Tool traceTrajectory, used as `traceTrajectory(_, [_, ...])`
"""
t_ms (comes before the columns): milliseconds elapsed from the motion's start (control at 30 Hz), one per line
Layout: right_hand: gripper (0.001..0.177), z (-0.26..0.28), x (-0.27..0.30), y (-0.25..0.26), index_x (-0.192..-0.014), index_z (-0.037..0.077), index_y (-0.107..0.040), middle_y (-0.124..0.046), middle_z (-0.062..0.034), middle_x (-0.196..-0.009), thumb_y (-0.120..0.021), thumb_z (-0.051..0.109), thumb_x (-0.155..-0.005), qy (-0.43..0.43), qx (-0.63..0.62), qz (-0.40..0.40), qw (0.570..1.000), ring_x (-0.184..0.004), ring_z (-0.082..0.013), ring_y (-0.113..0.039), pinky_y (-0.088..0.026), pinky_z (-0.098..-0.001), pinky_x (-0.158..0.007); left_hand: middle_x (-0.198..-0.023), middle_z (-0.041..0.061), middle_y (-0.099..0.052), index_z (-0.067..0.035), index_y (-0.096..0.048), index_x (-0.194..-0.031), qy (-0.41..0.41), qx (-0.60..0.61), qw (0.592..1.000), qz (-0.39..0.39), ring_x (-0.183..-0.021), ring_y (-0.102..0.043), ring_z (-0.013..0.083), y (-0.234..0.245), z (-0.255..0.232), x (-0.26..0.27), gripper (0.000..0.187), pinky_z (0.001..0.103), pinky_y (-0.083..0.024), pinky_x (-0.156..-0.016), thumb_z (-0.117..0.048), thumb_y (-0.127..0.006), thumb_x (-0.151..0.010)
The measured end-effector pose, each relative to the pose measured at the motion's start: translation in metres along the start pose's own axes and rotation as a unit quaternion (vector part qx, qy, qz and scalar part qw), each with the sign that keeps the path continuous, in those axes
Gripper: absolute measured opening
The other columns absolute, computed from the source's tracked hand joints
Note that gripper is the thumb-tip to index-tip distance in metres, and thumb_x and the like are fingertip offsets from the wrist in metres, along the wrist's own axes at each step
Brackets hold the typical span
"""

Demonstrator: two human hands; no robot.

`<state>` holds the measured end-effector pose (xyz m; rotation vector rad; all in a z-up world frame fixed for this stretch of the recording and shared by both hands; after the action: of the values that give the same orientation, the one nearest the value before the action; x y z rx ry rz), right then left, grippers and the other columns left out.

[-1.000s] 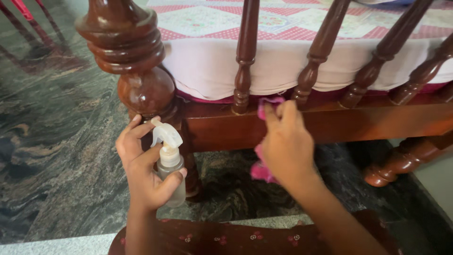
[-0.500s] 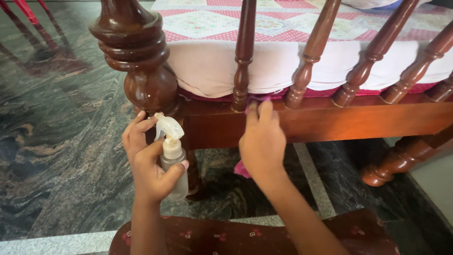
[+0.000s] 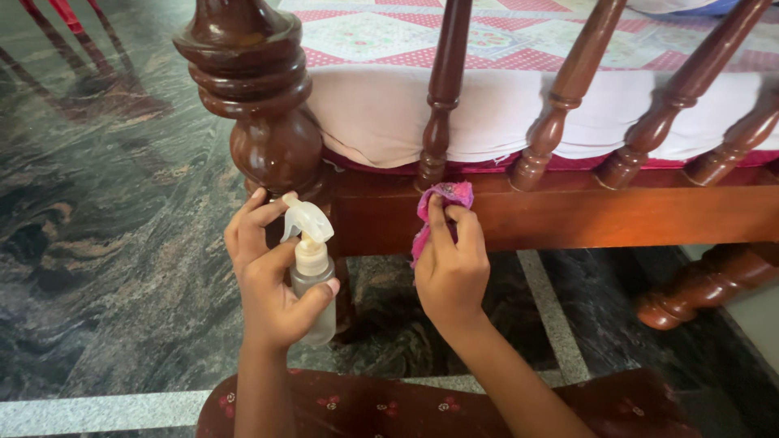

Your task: The person cleans the wooden bed frame using a spray bottle and a pink cloth. They spray the cleaning solution onto the frame and wipe the surface, including the vertical spindles and horizontal rails.

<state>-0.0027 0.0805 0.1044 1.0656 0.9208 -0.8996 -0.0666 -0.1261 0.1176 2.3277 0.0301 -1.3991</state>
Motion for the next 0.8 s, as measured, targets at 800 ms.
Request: traceTrajectory(800, [0.061, 0.069, -0.039, -0.055, -0.141, 0.001, -0.056, -0.061, -0.0154, -0.116, -0.064, 0.001, -0.081, 0.061, -0.082, 0.175, 0.979, -0.101, -0.0356, -0.066, -0.057, -0.0434, -0.079, -0.146, 0.017, -0.055, -0.002, -0.074, -0.097, -0.004, 0.004, 1.0, 0.007, -0.148, -0.034, 0.0429, -0.002, 0.003, 0.002, 0.049, 0.055, -0.028, -0.126, -0.037, -0.071, -0.062])
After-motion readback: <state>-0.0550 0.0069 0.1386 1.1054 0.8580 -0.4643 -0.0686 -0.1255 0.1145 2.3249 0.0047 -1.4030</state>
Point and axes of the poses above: each hand's wrist, its own x-axis away from the middle knuckle, its own y-axis out of the back of the hand, z = x × y, the point moved 10 cm from there along -x, towards the middle knuckle
